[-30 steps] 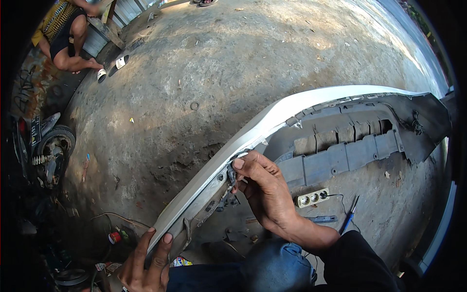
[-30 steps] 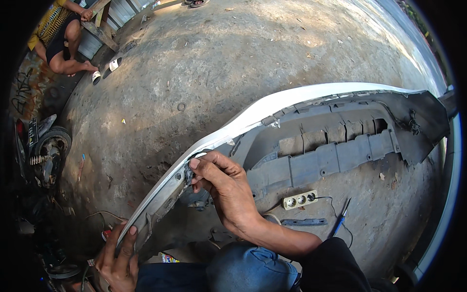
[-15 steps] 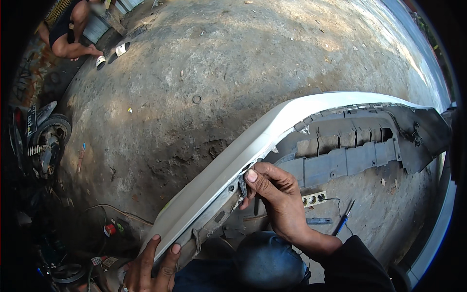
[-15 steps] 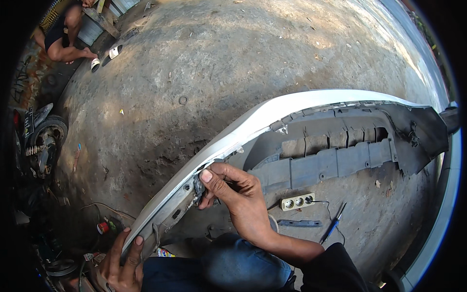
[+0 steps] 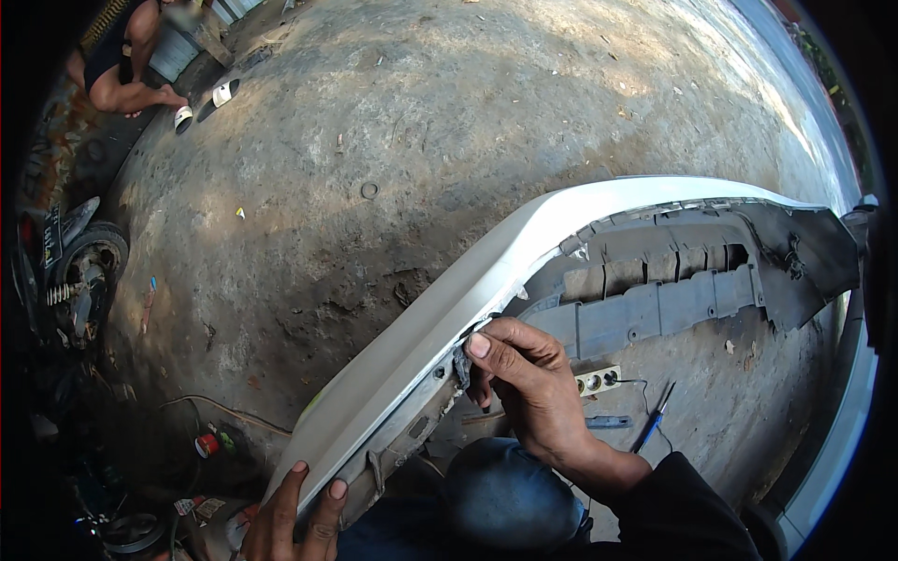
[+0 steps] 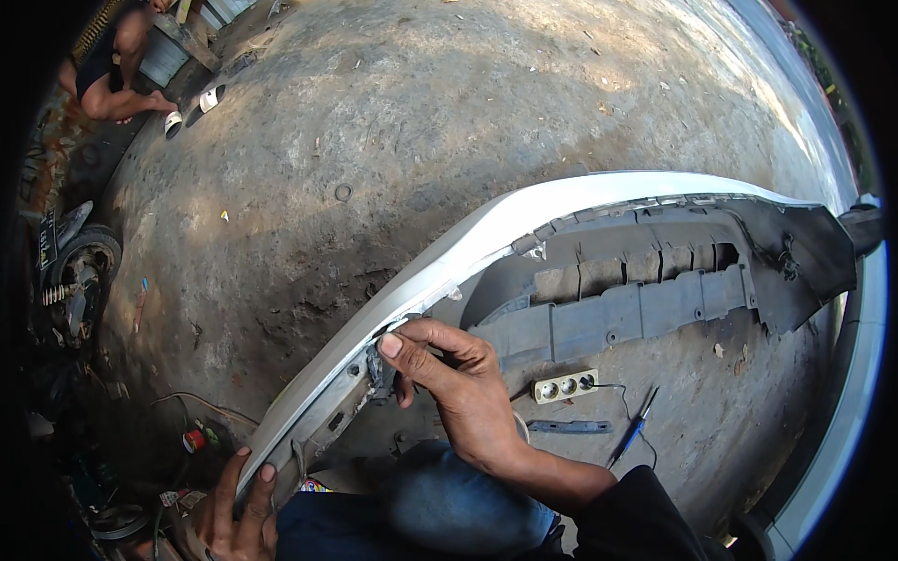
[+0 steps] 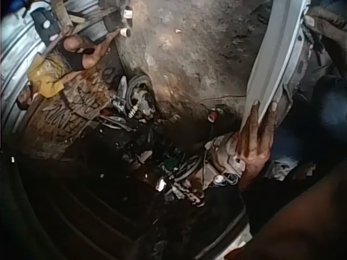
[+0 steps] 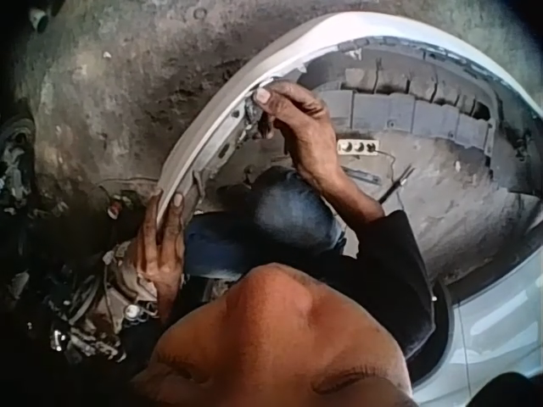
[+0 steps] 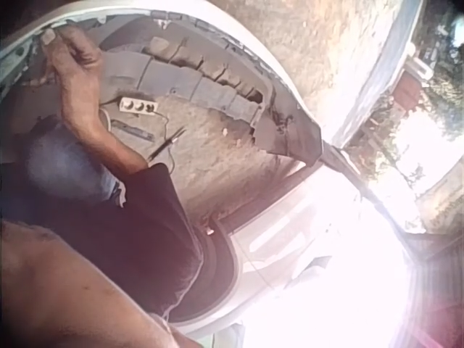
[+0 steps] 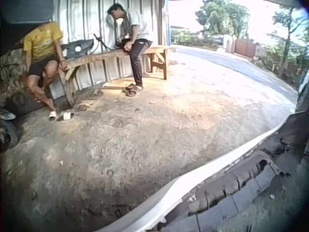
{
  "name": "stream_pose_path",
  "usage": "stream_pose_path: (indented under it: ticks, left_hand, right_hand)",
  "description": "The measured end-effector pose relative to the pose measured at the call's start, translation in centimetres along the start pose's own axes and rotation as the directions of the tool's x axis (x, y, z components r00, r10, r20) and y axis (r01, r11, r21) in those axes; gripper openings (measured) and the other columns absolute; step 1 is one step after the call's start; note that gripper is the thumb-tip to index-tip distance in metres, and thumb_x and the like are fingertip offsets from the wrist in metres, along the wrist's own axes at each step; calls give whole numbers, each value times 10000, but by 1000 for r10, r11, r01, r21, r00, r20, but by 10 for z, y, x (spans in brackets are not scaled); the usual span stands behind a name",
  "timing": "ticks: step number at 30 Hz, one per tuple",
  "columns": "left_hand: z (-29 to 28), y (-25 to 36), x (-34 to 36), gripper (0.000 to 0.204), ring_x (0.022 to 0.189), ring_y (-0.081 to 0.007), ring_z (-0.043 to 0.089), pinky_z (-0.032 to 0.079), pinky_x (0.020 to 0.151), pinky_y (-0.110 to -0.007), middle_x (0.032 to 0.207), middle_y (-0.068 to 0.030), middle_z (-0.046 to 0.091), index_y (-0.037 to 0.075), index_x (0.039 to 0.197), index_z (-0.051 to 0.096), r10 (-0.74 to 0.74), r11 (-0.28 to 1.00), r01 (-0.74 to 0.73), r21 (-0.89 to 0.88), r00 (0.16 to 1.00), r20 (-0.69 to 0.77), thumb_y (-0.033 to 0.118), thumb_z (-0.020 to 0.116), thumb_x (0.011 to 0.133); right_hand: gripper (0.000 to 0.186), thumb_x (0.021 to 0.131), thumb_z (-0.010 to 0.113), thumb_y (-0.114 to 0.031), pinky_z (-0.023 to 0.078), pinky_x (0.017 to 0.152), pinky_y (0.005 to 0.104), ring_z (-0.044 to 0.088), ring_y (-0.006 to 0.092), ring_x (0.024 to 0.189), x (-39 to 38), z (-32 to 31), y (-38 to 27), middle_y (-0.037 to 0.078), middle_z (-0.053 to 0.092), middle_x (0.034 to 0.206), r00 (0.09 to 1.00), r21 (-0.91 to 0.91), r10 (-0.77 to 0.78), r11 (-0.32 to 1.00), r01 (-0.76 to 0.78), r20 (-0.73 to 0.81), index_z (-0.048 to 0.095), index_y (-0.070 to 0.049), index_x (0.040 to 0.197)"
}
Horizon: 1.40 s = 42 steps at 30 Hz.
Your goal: Inspecting and aligning a plastic trim piece onto a detached car bumper.
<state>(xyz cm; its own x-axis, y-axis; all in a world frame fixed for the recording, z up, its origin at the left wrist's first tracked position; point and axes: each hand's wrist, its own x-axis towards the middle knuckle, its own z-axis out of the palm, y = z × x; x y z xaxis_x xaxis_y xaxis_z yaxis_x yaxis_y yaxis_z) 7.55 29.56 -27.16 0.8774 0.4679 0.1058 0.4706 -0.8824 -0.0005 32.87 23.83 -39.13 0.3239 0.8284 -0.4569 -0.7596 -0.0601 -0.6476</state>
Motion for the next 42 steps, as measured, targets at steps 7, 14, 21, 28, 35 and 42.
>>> stream_pose_path:
  ticks: [7,14,21,28,35,42]
  left_hand:
    - [1,0,-3,288,920,-308,741,601,689,-354,1214,-141,704,148,1226,745,-25,999,26,-40,1000,17,61,629,977]
    - [-7,6,-6,570,1022,-463,702,603,801,-476,1208,-284,640,128,1382,615,-111,989,132,-71,963,244,-20,684,836]
    - [-1,7,1,289,946,-305,741,603,716,-347,1196,-128,716,149,1219,749,-95,995,96,-33,995,29,69,671,952]
    - [-1,8,1,277,921,-289,745,606,726,-341,1192,-108,722,161,1195,762,-94,995,94,-20,995,11,79,693,939]
    - [-4,4,-8,563,1023,-458,703,601,805,-477,1210,-286,640,115,1372,624,-94,990,112,-83,977,193,-27,681,830]
    - [-1,5,-7,572,990,-425,717,607,771,-459,1192,-263,657,131,1357,644,-108,989,121,-89,984,144,-11,695,806]
  right_hand:
    - [208,950,722,-193,487,624,270,594,113,683,2,-6,4,44,640,790,998,88,32,995,-36,52,723,13,982]
    - [224,958,713,-199,505,639,284,607,127,651,0,-9,9,51,635,772,999,93,-10,996,7,31,717,24,981]
    - [226,963,701,-192,515,631,284,614,136,637,0,-8,9,61,635,773,999,115,-36,993,37,-8,713,34,965]
    - [171,942,711,-146,490,582,271,569,109,598,-2,-1,7,46,630,774,996,172,-41,984,54,-78,687,-2,852]
    - [163,934,692,-97,448,546,261,535,97,569,-2,16,13,33,600,734,975,215,-143,960,179,-172,655,-17,797]
    - [168,937,685,-86,433,523,254,519,102,538,-2,17,18,33,582,710,955,185,-204,952,245,-216,643,-13,791]
